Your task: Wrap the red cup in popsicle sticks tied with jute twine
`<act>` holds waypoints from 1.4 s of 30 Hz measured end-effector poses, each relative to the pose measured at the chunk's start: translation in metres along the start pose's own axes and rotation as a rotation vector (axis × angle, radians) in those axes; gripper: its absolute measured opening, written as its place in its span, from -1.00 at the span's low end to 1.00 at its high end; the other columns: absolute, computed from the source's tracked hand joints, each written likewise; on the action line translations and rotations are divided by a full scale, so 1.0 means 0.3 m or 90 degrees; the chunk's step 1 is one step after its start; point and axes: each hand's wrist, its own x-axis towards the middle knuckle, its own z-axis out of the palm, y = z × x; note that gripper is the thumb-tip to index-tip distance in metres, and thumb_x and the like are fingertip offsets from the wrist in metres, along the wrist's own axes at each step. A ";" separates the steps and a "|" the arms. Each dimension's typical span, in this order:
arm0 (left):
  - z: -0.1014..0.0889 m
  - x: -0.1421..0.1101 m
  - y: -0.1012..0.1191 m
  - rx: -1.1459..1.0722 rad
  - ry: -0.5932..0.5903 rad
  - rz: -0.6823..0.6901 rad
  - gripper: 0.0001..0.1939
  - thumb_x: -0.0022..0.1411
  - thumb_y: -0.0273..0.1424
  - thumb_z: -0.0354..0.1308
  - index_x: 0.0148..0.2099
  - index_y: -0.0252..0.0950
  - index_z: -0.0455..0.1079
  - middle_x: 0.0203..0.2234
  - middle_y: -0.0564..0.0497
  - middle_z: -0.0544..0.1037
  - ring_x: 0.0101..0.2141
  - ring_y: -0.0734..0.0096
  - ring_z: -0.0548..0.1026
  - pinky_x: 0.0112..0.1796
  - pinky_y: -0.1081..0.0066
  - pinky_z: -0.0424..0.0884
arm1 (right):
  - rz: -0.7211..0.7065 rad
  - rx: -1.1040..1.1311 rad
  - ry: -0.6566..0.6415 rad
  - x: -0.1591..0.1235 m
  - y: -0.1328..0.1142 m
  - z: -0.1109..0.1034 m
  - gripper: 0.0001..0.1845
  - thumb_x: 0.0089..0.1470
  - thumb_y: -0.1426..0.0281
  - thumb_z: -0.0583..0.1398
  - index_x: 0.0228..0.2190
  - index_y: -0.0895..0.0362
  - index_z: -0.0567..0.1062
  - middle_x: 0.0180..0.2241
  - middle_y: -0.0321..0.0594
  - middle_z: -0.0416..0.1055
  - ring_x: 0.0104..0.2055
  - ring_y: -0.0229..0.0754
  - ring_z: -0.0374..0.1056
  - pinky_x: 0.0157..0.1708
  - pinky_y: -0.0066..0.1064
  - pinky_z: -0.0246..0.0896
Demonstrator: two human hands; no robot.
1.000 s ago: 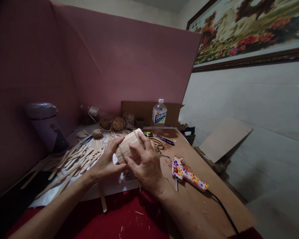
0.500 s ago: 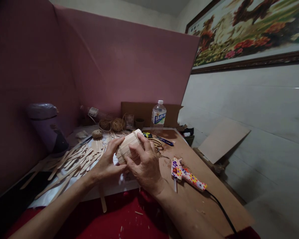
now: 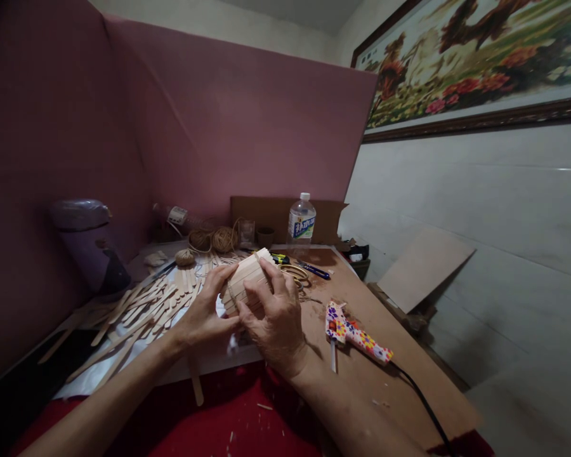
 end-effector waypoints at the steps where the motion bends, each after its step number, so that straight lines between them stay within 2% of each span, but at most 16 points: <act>1: 0.000 0.000 -0.001 0.000 0.001 0.001 -0.18 -0.04 -0.41 0.32 0.24 -0.20 0.05 0.12 -0.14 0.17 0.17 0.04 0.19 0.20 0.02 0.13 | -0.001 0.000 0.001 0.000 -0.002 0.000 -0.82 0.09 0.42 0.23 -0.21 0.04 0.48 0.22 -0.12 0.18 0.16 0.08 0.16 0.12 0.02 0.15; 7: 0.002 0.002 0.000 0.007 0.014 0.003 -0.20 -0.05 -0.43 0.30 0.22 -0.24 0.07 0.11 -0.16 0.19 0.16 0.03 0.20 0.19 -0.01 0.14 | -0.010 -0.007 0.002 0.003 -0.001 -0.001 -0.81 0.08 0.45 0.24 -0.21 0.07 0.48 0.21 -0.10 0.19 0.14 0.08 0.16 0.11 0.01 0.13; 13: 0.000 0.005 0.005 -0.003 0.018 -0.028 -0.19 -0.09 -0.47 0.28 0.23 -0.25 0.07 0.09 -0.16 0.19 0.15 0.02 0.21 0.18 -0.01 0.16 | -0.041 0.001 -0.051 0.010 0.018 -0.013 -0.71 0.04 0.45 0.27 -0.14 0.06 0.46 0.23 -0.12 0.14 0.17 0.07 0.13 0.15 -0.04 0.10; 18: 0.000 0.006 -0.002 -0.008 0.014 -0.024 -0.17 -0.07 -0.46 0.28 0.25 -0.25 0.06 0.09 -0.15 0.20 0.15 0.04 0.21 0.17 0.02 0.18 | -0.041 0.011 -0.067 0.014 0.020 -0.020 -0.74 0.08 0.42 0.25 -0.14 0.05 0.46 0.25 -0.13 0.11 0.22 0.05 0.08 0.19 -0.06 0.07; 36: 0.015 0.000 0.012 0.006 0.033 -0.031 -0.18 -0.05 -0.43 0.28 0.25 -0.25 0.04 0.11 -0.17 0.16 0.16 0.03 0.19 0.19 -0.02 0.14 | -0.020 0.033 -0.050 0.013 0.027 -0.009 -0.79 0.07 0.42 0.26 -0.20 0.04 0.47 0.22 -0.14 0.16 0.22 0.03 0.12 0.18 -0.06 0.08; 42: 0.015 0.000 0.013 0.002 0.028 -0.028 -0.18 -0.05 -0.42 0.27 0.25 -0.27 0.04 0.10 -0.17 0.16 0.16 0.05 0.19 0.17 0.04 0.18 | -0.011 0.014 -0.034 0.008 0.019 -0.003 -0.78 0.05 0.44 0.26 -0.20 0.04 0.47 0.21 -0.16 0.18 0.18 0.04 0.15 0.15 -0.08 0.10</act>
